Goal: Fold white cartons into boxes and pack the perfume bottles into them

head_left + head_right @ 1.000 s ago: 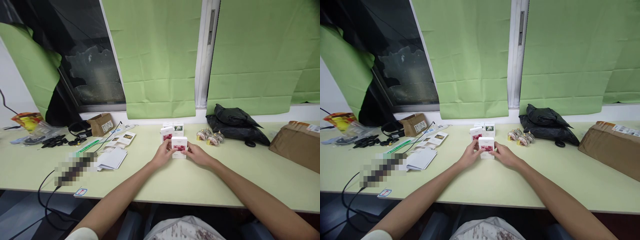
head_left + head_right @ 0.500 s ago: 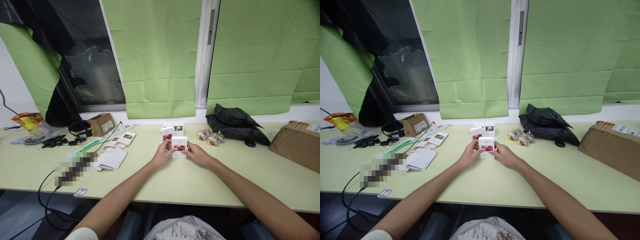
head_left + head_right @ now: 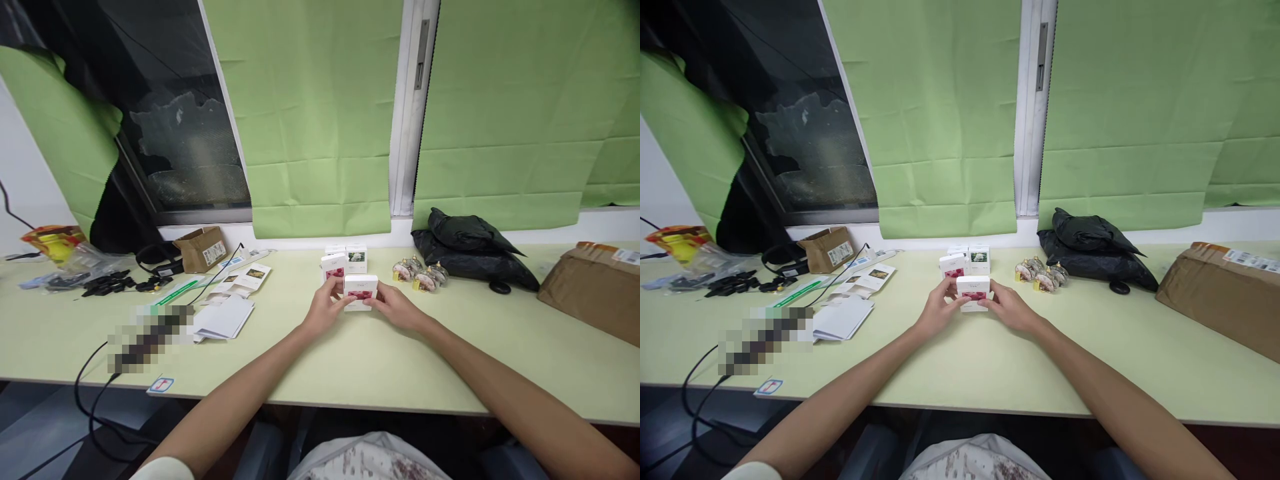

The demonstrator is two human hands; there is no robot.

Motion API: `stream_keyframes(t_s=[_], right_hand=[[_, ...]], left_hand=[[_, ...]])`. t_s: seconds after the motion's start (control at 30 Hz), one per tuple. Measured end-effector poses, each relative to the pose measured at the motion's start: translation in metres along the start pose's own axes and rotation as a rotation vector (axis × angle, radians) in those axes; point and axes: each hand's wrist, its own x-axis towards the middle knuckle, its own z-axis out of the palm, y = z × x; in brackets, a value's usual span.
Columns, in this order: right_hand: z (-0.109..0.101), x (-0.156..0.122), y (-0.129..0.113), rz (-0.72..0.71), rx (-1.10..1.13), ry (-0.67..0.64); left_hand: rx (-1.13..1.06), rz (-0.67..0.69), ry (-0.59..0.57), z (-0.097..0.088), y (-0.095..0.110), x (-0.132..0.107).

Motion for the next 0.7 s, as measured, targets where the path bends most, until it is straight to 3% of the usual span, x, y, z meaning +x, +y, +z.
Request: stream_keyframes(t_s=[0.27, 0.7], right_hand=[[-0.005, 0.001, 0.004, -0.16, -0.145, 0.105], [-0.002, 0.0, 0.005, -0.274, -0.226, 0.168]], left_hand=[[0.158, 0.209, 0.057, 0.0, -0.006, -0.002], [0.2, 0.321, 0.054, -0.002, -0.009, -0.001]])
